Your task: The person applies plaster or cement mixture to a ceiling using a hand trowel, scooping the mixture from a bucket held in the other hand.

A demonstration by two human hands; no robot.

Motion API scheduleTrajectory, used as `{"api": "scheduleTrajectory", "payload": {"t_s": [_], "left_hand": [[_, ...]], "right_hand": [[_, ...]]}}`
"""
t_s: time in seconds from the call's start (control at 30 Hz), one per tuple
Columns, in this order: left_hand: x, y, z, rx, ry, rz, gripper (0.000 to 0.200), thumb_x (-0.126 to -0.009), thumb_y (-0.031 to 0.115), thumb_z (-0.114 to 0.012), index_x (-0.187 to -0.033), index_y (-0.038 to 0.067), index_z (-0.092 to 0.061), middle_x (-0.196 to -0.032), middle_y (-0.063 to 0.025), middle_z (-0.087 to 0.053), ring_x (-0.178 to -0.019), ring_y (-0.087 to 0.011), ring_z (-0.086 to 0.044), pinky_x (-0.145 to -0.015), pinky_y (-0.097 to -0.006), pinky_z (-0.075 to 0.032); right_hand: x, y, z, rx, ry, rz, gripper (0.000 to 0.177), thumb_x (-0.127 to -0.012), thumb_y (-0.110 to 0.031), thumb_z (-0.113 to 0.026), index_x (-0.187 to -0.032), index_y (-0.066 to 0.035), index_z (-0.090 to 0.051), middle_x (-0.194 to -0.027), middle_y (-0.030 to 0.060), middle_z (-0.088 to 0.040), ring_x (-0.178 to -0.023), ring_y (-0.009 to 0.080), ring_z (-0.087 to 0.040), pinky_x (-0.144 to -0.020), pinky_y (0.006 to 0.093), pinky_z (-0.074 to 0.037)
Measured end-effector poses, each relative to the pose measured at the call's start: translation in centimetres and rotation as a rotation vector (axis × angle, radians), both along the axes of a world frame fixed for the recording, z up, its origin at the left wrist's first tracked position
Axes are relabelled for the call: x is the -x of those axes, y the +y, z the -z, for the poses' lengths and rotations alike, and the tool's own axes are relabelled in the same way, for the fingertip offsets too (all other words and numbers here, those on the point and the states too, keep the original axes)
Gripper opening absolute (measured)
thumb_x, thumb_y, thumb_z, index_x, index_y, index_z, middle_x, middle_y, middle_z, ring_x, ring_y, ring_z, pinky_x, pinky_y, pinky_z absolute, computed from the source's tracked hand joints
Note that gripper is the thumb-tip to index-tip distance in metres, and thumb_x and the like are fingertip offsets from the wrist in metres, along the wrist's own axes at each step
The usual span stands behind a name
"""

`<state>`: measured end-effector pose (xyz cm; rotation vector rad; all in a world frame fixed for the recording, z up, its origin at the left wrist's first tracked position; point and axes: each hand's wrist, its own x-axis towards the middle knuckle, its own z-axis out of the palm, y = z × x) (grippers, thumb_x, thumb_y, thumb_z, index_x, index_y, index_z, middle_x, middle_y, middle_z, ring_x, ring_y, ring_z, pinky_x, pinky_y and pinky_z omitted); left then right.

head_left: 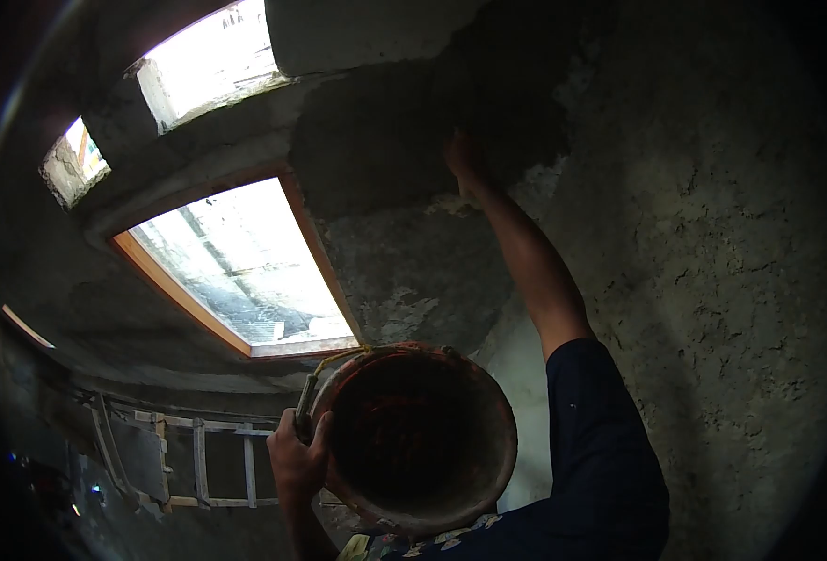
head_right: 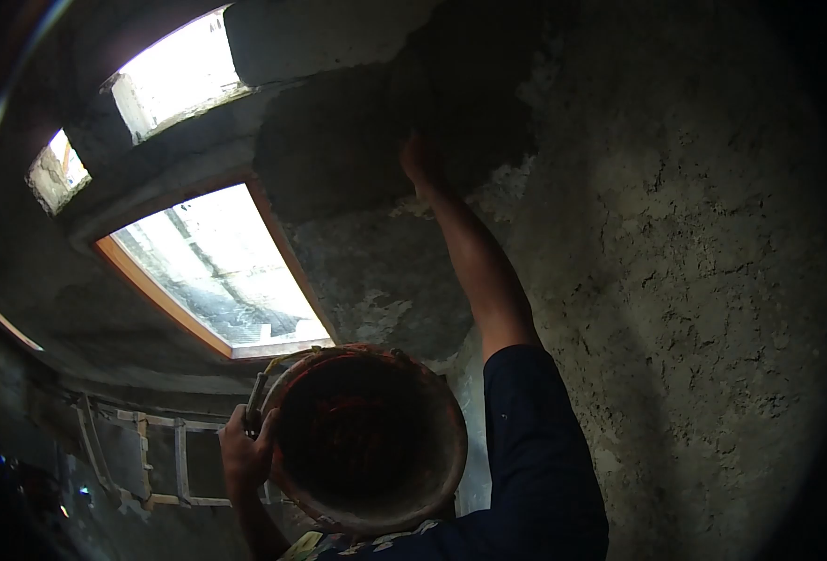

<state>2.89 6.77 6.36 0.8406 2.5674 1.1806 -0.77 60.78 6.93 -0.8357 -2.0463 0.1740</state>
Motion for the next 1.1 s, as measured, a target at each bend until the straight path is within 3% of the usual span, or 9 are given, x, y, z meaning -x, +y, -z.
{"api": "scheduleTrajectory", "payload": {"t_s": [0.17, 0.23, 0.33, 0.4, 0.53, 0.6, 0.83, 1.03, 1.1], "left_hand": [[-0.1, -0.3, 0.3, 0.002, -0.019, 0.002, 0.038, -0.083, 0.025, -0.071, -0.073, -0.002, -0.047, -0.057, -0.0124, -0.051, -0.049, -0.0196, -0.048, -0.05, -0.0358, -0.04], [-0.1, -0.2, 0.2, -0.008, -0.029, 0.004, 0.037, -0.085, 0.027, -0.07, -0.074, -0.001, -0.048, -0.058, -0.0109, -0.051, -0.053, -0.0128, -0.044, -0.052, -0.0328, -0.04], [-0.2, -0.3, -0.1, -0.003, -0.034, 0.0, 0.037, -0.085, 0.027, -0.07, -0.074, -0.001, -0.048, -0.057, -0.0106, -0.051, -0.053, -0.0126, -0.045, -0.051, -0.0328, -0.04], [-0.4, -0.4, -0.1, -0.021, -0.024, 0.009, 0.037, -0.084, 0.026, -0.07, -0.074, -0.002, -0.047, -0.057, -0.012, -0.052, -0.051, -0.016, -0.048, -0.051, -0.0342, -0.041], [-0.4, -0.5, -0.2, -0.05, -0.013, 0.022, 0.038, -0.083, 0.026, -0.071, -0.074, -0.002, -0.047, -0.058, -0.0141, -0.054, -0.049, -0.0194, -0.052, -0.05, -0.0359, -0.041], [-0.5, -0.5, -0.6, -0.041, -0.027, 0.012, 0.038, -0.084, 0.027, -0.071, -0.074, -0.002, -0.047, -0.058, -0.0124, -0.053, -0.051, -0.0165, -0.049, -0.051, -0.0346, -0.041], [-0.3, -0.3, -0.4, -0.012, -0.045, 0.015, 0.037, -0.084, 0.027, -0.07, -0.074, -0.001, -0.048, -0.058, -0.0114, -0.052, -0.052, -0.0142, -0.046, -0.051, -0.0334, -0.04], [0.0, 0.2, -0.1, -0.018, -0.036, 0.025, 0.039, -0.083, 0.026, -0.071, -0.073, -0.002, -0.046, -0.058, -0.013, -0.053, -0.049, -0.0205, -0.05, -0.05, -0.036, -0.04], [0.0, 0.2, 0.0, -0.021, -0.022, 0.022, 0.039, -0.083, 0.026, -0.071, -0.073, -0.002, -0.046, -0.058, -0.0131, -0.053, -0.049, -0.02, -0.049, -0.05, -0.0358, -0.04]], "right_hand": [[-0.8, 1.0, 0.5, 0.069, -0.069, -0.006, 0.038, -0.09, -0.022, -0.05, -0.12, 0.002, -0.052, -0.11, 0.0251, -0.059, -0.101, 0.0416, -0.058, -0.087, 0.0474, -0.048], [-1.3, 0.6, 0.3, 0.096, -0.05, -0.016, 0.038, -0.09, -0.022, -0.051, -0.12, 0.001, -0.053, -0.11, 0.0245, -0.06, -0.102, 0.0415, -0.058, -0.086, 0.0474, -0.048], [-3.3, -2.1, 0.6, 0.099, -0.112, 0.032, 0.037, -0.092, -0.019, -0.048, -0.123, 0.0, -0.051, -0.114, 0.0225, -0.059, -0.105, 0.0391, -0.058, -0.088, 0.0468, -0.048], [-5.0, -5.0, 0.2, 0.439, -0.015, -0.054, 0.041, -0.095, -0.019, -0.045, -0.13, 0.003, -0.044, -0.127, 0.0226, -0.051, -0.112, 0.0342, -0.055, -0.092, 0.0441, -0.046], [-6.9, -4.3, 3.4, 0.407, -0.085, -0.078, 0.041, -0.097, -0.019, -0.045, -0.132, 0.003, -0.041, -0.132, 0.0221, -0.046, -0.116, 0.0326, -0.052, -0.092, 0.0438, -0.045], [-8.5, -4.5, 4.9, 0.263, -0.151, -0.057, 0.045, -0.095, -0.023, -0.051, -0.131, 0.002, -0.043, -0.126, 0.0236, -0.052, -0.113, 0.0331, -0.055, -0.09, 0.0434, -0.046], [-13.7, -6.0, 4.5, 0.397, -0.106, -0.026, 0.049, -0.091, -0.029, -0.058, -0.126, 0.004, -0.046, -0.11, 0.0248, -0.061, -0.105, 0.0337, -0.06, -0.083, 0.0422, -0.049], [-11.2, -0.5, 2.8, 0.208, -0.1, 0.112, 0.046, -0.093, -0.03, -0.053, -0.123, 0.004, -0.048, -0.113, 0.0248, -0.059, -0.105, 0.0364, -0.059, -0.085, 0.0441, -0.048], [-9.6, 1.7, 1.9, -0.031, -0.056, 0.133, 0.05, -0.091, -0.037, -0.053, -0.122, 0.003, -0.049, -0.111, 0.0255, -0.059, -0.102, 0.0432, -0.057, -0.085, 0.047, -0.048]]}}
